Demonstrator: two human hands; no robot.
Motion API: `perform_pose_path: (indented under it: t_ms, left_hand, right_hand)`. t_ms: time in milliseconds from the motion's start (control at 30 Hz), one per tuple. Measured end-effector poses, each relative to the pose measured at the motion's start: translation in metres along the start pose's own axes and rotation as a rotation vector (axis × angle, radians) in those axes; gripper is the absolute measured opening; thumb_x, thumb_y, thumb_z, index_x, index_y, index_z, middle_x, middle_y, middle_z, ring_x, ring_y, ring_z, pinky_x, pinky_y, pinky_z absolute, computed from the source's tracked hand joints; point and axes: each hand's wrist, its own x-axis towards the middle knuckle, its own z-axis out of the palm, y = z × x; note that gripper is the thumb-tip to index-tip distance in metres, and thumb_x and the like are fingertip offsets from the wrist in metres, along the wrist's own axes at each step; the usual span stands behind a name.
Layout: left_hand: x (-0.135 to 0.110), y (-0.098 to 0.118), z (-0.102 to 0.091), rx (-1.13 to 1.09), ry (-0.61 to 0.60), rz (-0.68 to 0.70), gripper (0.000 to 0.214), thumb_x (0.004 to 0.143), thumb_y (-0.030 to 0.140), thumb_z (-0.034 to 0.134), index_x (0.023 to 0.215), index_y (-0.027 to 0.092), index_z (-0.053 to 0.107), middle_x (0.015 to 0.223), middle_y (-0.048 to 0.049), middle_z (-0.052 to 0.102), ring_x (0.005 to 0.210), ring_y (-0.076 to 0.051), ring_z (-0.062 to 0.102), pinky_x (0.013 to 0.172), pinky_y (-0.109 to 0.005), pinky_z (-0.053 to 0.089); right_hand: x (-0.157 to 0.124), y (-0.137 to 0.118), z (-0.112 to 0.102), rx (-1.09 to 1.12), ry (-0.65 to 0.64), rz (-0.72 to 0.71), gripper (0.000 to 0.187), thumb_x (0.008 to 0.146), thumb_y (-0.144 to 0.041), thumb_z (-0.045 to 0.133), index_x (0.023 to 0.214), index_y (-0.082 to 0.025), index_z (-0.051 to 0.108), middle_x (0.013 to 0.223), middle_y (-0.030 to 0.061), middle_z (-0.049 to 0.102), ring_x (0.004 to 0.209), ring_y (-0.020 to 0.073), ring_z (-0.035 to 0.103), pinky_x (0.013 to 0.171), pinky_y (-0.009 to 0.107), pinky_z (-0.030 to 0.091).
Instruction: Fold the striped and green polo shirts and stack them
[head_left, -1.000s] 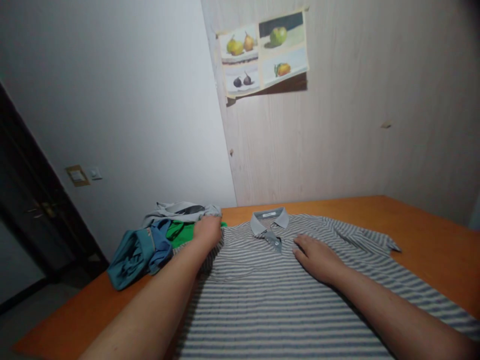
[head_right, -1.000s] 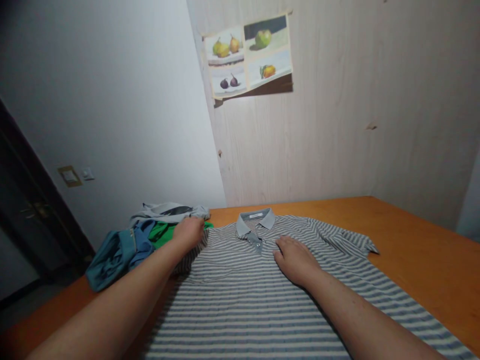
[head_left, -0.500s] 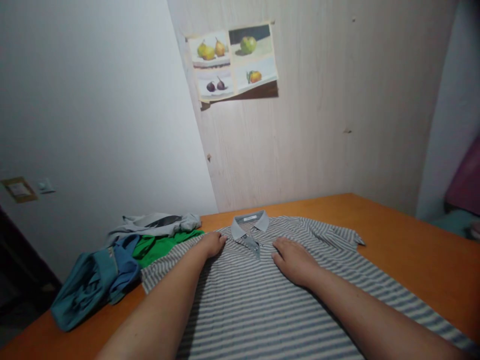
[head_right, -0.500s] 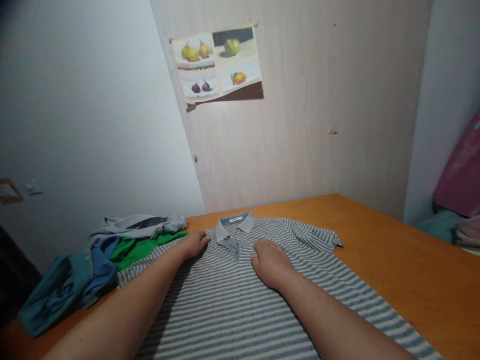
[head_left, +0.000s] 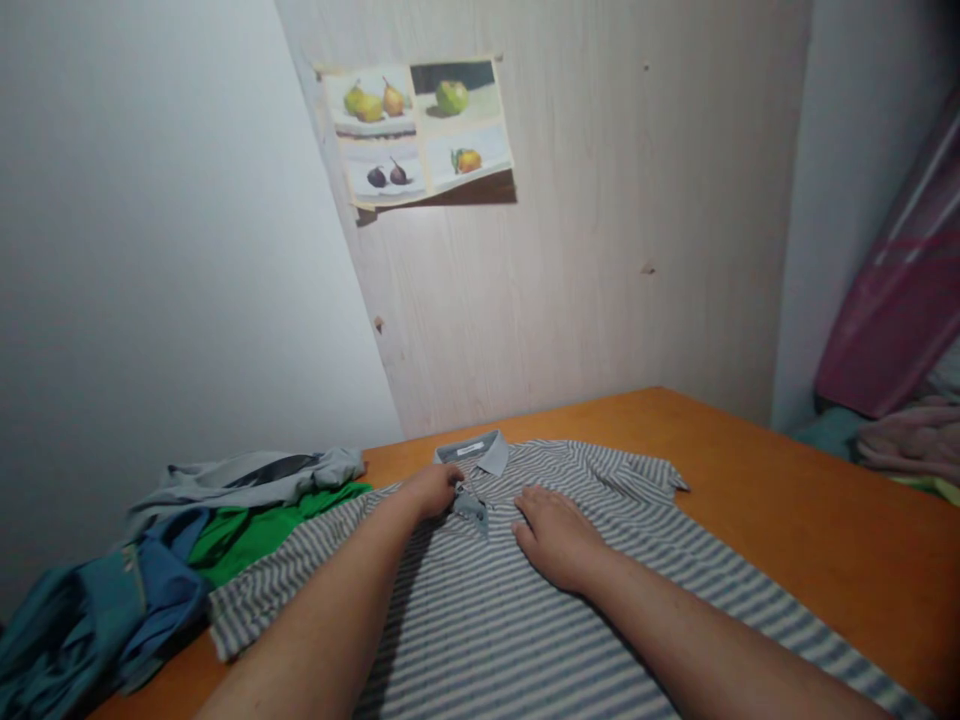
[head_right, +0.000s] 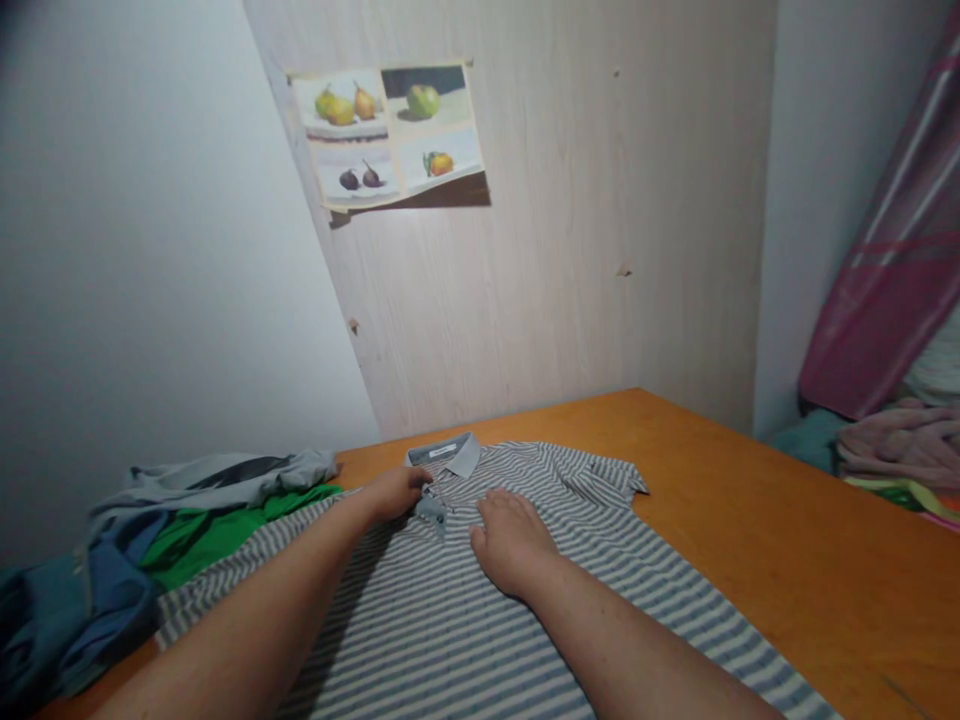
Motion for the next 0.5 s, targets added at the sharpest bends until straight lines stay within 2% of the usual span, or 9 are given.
perform_pose_path:
  t_ms: [100, 300, 400, 500]
  left_hand:
    - [0.005, -0.004, -0.001, -0.02, 0.057, -0.05, 0.021, 0.076, 0.015, 0.06, 0.093, 0.022, 0.07, 0.096, -0.0044, 0.076, 0.095, -0.021, 0.069, 0.08, -0.028, 0.05]
    - [0.02, -0.006, -0.003, -0.084, 0.231, -0.224, 0.02, 0.088, 0.019, 0.048, 0.099, 0.017, 0.063, 0.095, -0.0089, 0.075, 0.092, -0.021, 0.068, 0.072, -0.026, 0.048]
    - [0.023, 0.0, 0.002, -0.115, 0.248, -0.267, 0.018, 0.087, 0.019, 0.052, 0.1, 0.016, 0.064, 0.095, -0.0104, 0.076, 0.094, -0.023, 0.069, 0.074, -0.028, 0.05]
    - [0.019, 0.009, 0.006, -0.138, 0.254, -0.261, 0.022, 0.088, 0.02, 0.055, 0.107, 0.015, 0.065, 0.108, -0.014, 0.076, 0.103, -0.026, 0.069, 0.082, -0.031, 0.051]
  right_hand:
    - [0.0, -0.001, -0.002, 0.011, -0.001, -0.003, 0.056, 0.096, -0.036, 0.044, 0.143, -0.008, 0.056, 0.154, 0.0191, 0.047, 0.146, 0.0318, 0.038, 0.122, 0.047, 0.022]
    - [-0.001, -0.002, -0.002, 0.023, 0.001, 0.002, 0.056, 0.095, -0.036, 0.045, 0.143, -0.009, 0.056, 0.154, 0.019, 0.048, 0.146, 0.0317, 0.038, 0.122, 0.047, 0.022]
    - [0.0, -0.001, -0.002, 0.03, -0.003, 0.007, 0.057, 0.095, -0.037, 0.045, 0.144, -0.01, 0.055, 0.154, 0.0182, 0.047, 0.146, 0.0314, 0.037, 0.122, 0.046, 0.021]
    - [0.0, -0.001, -0.002, 0.037, -0.007, 0.01, 0.057, 0.096, -0.038, 0.046, 0.144, -0.009, 0.055, 0.154, 0.0185, 0.047, 0.146, 0.0322, 0.037, 0.122, 0.048, 0.021]
